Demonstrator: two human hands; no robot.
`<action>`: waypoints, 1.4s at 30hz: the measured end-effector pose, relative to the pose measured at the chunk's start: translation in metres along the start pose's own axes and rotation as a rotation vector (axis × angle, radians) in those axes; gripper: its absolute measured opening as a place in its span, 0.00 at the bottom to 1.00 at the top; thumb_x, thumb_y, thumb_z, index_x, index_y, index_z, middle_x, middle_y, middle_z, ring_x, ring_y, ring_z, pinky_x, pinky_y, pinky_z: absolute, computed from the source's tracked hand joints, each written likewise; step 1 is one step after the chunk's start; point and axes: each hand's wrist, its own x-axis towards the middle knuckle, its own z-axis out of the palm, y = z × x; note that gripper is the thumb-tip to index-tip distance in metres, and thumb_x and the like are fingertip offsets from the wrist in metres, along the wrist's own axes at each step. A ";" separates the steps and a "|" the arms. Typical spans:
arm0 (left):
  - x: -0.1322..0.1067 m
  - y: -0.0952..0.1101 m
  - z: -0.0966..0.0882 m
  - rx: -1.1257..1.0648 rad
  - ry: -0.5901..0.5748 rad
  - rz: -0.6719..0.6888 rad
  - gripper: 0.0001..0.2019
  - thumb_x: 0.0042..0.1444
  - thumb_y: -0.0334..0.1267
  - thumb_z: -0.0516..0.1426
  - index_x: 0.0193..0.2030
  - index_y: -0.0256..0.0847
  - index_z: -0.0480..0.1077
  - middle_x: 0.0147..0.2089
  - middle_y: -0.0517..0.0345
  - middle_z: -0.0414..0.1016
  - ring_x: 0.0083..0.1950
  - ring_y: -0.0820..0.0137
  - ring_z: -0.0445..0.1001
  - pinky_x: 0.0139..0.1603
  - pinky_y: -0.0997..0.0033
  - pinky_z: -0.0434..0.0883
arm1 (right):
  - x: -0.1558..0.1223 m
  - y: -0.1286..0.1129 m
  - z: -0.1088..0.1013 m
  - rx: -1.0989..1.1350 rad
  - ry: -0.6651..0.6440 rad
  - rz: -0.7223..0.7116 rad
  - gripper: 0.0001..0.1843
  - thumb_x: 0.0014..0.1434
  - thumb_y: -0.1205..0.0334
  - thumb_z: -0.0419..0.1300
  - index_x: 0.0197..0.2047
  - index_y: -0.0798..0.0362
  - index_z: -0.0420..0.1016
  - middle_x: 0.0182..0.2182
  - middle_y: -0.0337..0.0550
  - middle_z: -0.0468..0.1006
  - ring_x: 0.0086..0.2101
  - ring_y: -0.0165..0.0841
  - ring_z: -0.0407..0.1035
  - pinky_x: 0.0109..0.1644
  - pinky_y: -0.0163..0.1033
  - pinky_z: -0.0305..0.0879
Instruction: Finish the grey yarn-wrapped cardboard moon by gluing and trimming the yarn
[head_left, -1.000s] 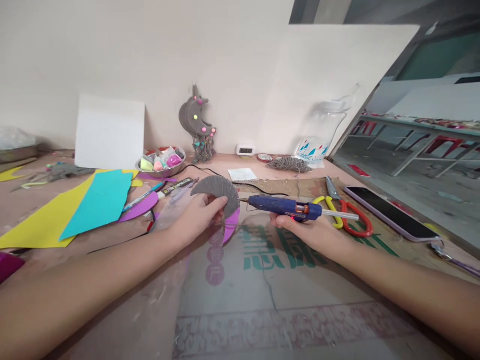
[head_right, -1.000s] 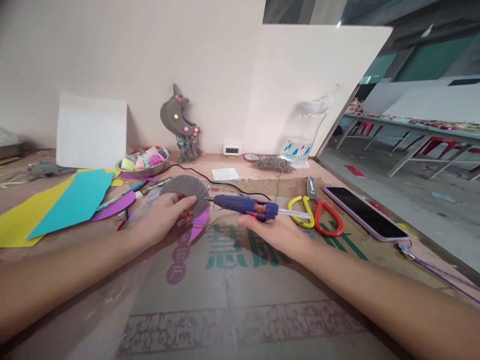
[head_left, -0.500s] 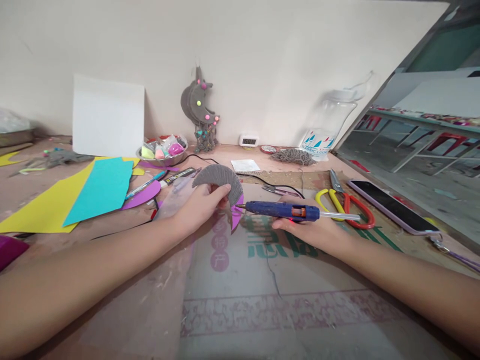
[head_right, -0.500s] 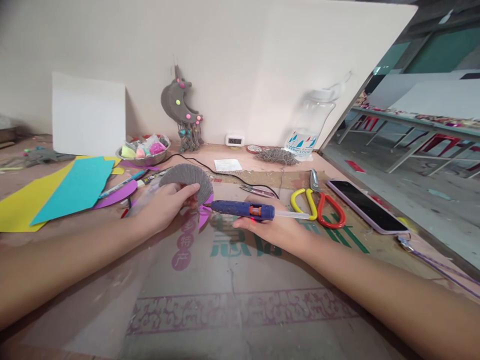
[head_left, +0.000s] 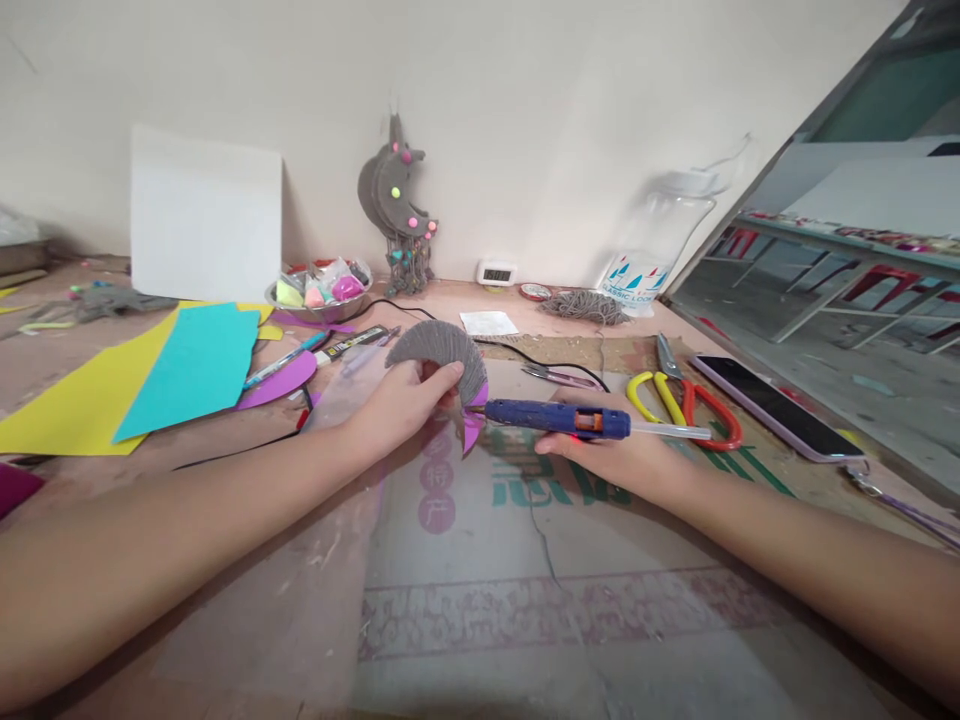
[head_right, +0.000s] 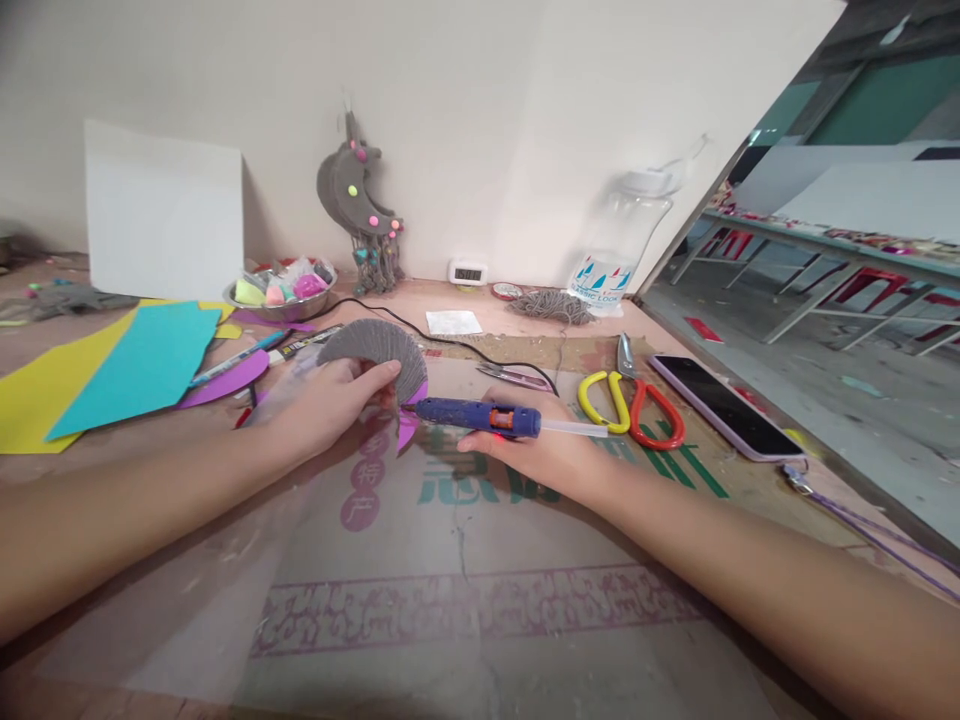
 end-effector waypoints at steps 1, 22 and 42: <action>0.000 0.000 0.000 0.021 0.006 0.004 0.18 0.54 0.51 0.50 0.23 0.38 0.66 0.24 0.58 0.70 0.25 0.71 0.67 0.25 0.72 0.62 | 0.000 0.000 0.000 -0.015 0.000 -0.008 0.18 0.49 0.48 0.63 0.25 0.53 0.63 0.20 0.33 0.64 0.22 0.26 0.59 0.23 0.31 0.54; 0.003 -0.007 0.002 -0.064 -0.001 0.008 0.17 0.53 0.51 0.52 0.22 0.40 0.65 0.22 0.59 0.68 0.23 0.71 0.66 0.23 0.72 0.61 | 0.000 0.002 0.000 -0.163 0.022 -0.046 0.18 0.51 0.45 0.61 0.27 0.52 0.69 0.23 0.37 0.72 0.28 0.30 0.66 0.30 0.34 0.59; 0.002 -0.004 0.002 -0.065 0.033 -0.038 0.18 0.52 0.52 0.53 0.24 0.39 0.65 0.23 0.60 0.70 0.23 0.72 0.67 0.24 0.73 0.61 | -0.001 0.006 0.003 -0.115 0.068 0.003 0.18 0.49 0.44 0.62 0.29 0.51 0.70 0.23 0.36 0.72 0.26 0.30 0.66 0.29 0.34 0.60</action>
